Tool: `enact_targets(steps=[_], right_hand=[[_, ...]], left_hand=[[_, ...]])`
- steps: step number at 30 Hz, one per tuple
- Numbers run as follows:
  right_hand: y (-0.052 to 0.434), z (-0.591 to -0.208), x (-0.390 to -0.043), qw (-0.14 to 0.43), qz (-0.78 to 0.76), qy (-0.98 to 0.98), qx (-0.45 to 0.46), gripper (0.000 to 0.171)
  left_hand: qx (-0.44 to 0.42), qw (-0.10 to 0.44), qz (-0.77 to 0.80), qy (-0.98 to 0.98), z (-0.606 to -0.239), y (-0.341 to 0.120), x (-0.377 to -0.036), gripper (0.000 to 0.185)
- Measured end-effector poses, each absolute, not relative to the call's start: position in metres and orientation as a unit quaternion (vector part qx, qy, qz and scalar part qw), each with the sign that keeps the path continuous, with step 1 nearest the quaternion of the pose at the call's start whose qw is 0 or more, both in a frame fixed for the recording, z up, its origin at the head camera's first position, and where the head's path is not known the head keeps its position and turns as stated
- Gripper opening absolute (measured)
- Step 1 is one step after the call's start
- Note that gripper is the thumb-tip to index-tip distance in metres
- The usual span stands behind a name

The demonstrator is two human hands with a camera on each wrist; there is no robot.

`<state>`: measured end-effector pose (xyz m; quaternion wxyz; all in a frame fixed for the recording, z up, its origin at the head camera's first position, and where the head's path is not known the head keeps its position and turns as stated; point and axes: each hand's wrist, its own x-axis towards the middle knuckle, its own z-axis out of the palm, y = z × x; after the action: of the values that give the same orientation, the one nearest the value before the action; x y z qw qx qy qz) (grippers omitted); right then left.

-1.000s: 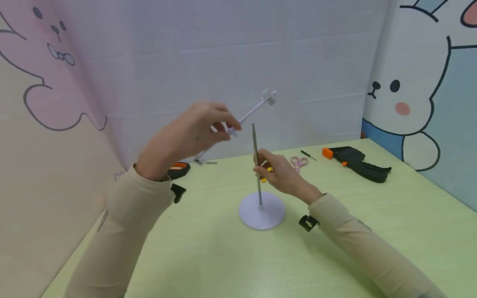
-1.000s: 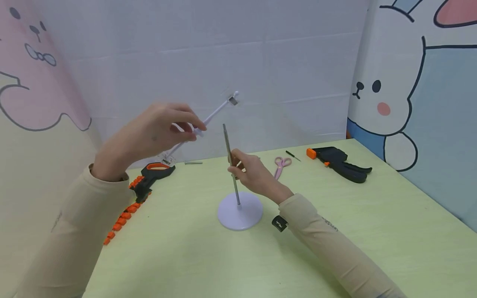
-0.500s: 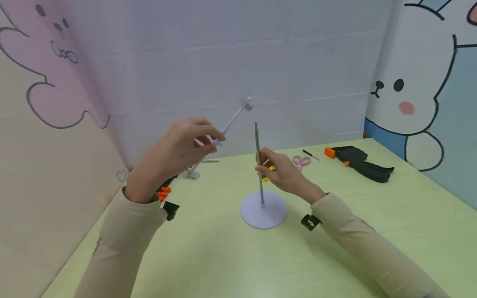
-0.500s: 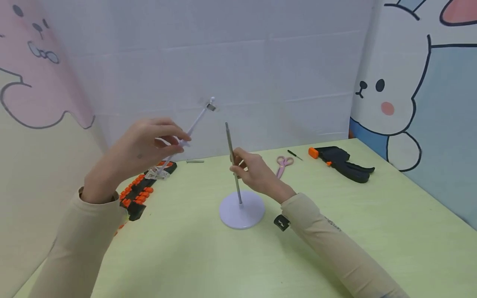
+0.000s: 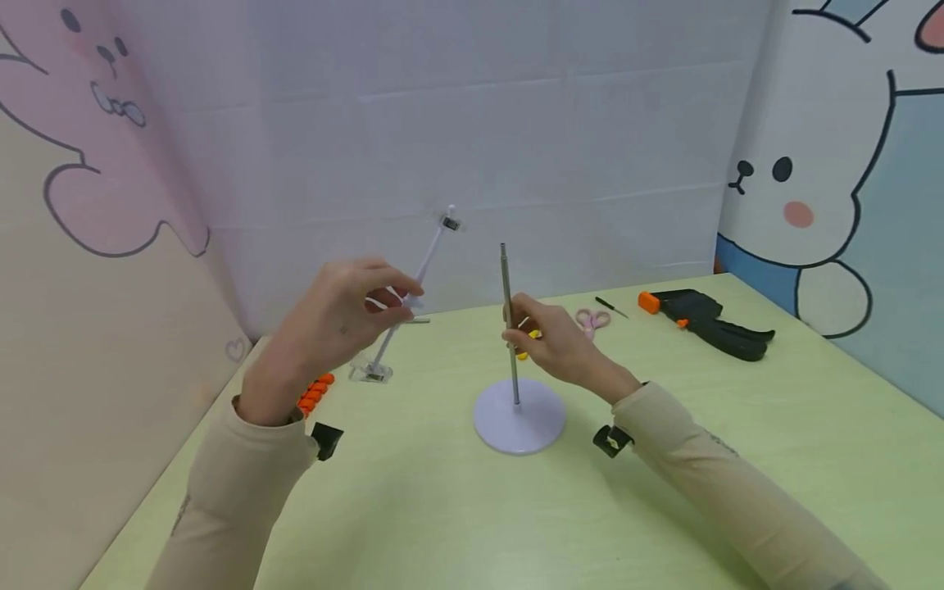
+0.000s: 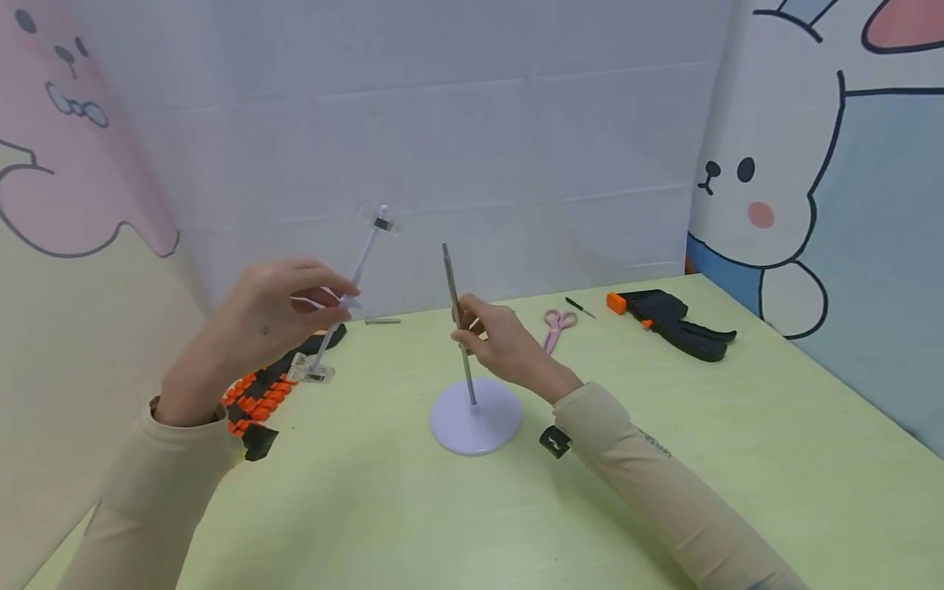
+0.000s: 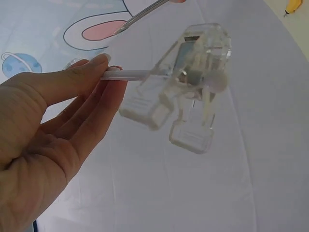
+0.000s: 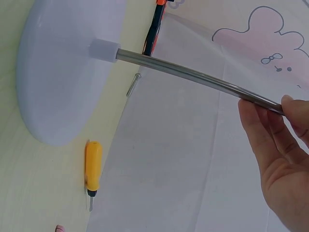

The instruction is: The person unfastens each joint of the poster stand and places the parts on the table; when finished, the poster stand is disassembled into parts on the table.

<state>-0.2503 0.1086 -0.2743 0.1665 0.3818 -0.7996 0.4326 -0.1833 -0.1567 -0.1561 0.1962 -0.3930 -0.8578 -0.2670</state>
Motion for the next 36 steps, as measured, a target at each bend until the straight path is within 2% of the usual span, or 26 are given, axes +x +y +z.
enact_targets(steps=[24,36], right_hand=[[0.109,-0.276,-0.252,0.173,0.423,-0.801,0.387,0.014],[0.109,-0.275,-0.250,0.169,0.424,-0.805,0.379,0.014]], left_hand=[[-0.366,0.188,-0.381,-0.828,-0.192,-0.160,-0.185,0.029],[-0.294,0.130,-0.432,-0.843,-0.217,-0.167,-0.182,0.027]])
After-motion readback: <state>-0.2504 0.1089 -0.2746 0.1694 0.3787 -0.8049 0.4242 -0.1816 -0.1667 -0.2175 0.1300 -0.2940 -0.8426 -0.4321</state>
